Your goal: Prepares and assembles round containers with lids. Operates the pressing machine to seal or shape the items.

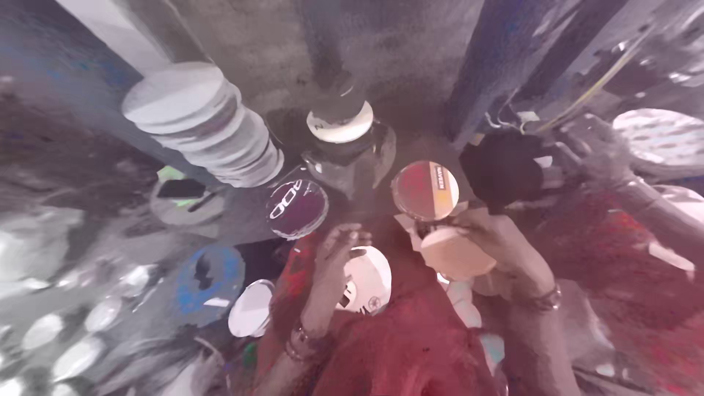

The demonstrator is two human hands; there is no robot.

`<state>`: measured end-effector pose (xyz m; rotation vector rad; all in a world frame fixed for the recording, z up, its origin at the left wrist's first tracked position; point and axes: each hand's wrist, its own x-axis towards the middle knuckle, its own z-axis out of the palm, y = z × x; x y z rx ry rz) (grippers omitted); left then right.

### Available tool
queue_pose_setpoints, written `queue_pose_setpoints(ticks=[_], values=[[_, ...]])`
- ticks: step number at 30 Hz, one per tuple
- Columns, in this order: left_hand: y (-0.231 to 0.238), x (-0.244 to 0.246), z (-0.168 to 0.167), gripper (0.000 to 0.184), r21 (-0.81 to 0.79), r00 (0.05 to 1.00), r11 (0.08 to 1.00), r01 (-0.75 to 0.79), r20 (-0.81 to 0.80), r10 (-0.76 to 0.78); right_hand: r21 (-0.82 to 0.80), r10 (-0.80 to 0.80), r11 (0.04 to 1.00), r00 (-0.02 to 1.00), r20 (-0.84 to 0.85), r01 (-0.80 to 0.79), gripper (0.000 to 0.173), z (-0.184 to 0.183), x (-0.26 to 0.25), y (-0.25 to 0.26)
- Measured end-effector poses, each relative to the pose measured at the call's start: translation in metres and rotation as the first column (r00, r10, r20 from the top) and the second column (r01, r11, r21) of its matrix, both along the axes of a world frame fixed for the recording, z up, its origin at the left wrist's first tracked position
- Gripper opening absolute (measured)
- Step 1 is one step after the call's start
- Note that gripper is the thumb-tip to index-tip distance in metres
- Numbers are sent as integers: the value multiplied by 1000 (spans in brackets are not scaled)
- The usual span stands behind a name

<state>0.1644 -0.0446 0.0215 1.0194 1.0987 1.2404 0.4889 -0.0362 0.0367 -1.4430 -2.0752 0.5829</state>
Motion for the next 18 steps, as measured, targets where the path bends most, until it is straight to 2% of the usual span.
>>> queue_pose_setpoints(ticks=[2, 4, 5, 6, 8, 10, 12, 14, 16, 17, 18], values=[[1, -2, -4, 21, 4, 1000, 1000, -22, 2, 22, 39, -125, 991, 992, -18, 126, 21, -11, -11, 11], [0, -1, -7, 21, 19, 1000, 1000, -13, 27, 12, 133, -336, 931, 940, -55, 340, 25, -25, -26, 31], [-1, 1, -7, 21, 21, 999, 1000, 6, 38, -6, 138, -443, 887, 897, -14, 440, 35, -31, -32, 43], [-3, 2, -6, 21, 14, 999, 999, 31, 42, -32, 71, -515, 857, 854, 78, 511, 51, -34, -36, 54], [-6, 4, -2, 20, -21, 998, 997, 68, 19, -67, -71, -549, 808, 792, 268, 585, 74, -33, -43, 69], [-7, 2, -1, 20, -2, 994, 995, 98, -47, -98, 11, -605, 785, 762, 229, 620, 66, -36, -47, 75], [-5, -2, -3, 21, 41, 992, 996, 74, -109, -69, 121, -660, 748, 750, 40, 652, 50, -33, -50, 77], [-2, -3, -9, 26, 92, 991, 996, 19, -134, -7, 121, -611, 754, 758, -227, 645, 41, -21, -61, 64], [2, -1, -10, 49, 110, 982, 994, 13, -189, 9, 79, -392, 881, 812, -432, 467, 39, -13, -78, 42], [3, 0, -8, 57, 98, 969, 995, 7, -245, 17, 84, -271, 935, 849, -454, 344, 38, -10, -89, 29], [3, 2, -5, 55, 84, 945, 996, -9, -326, 36, 141, -140, 967, 902, -409, 214, 36, -10, -100, 19]])
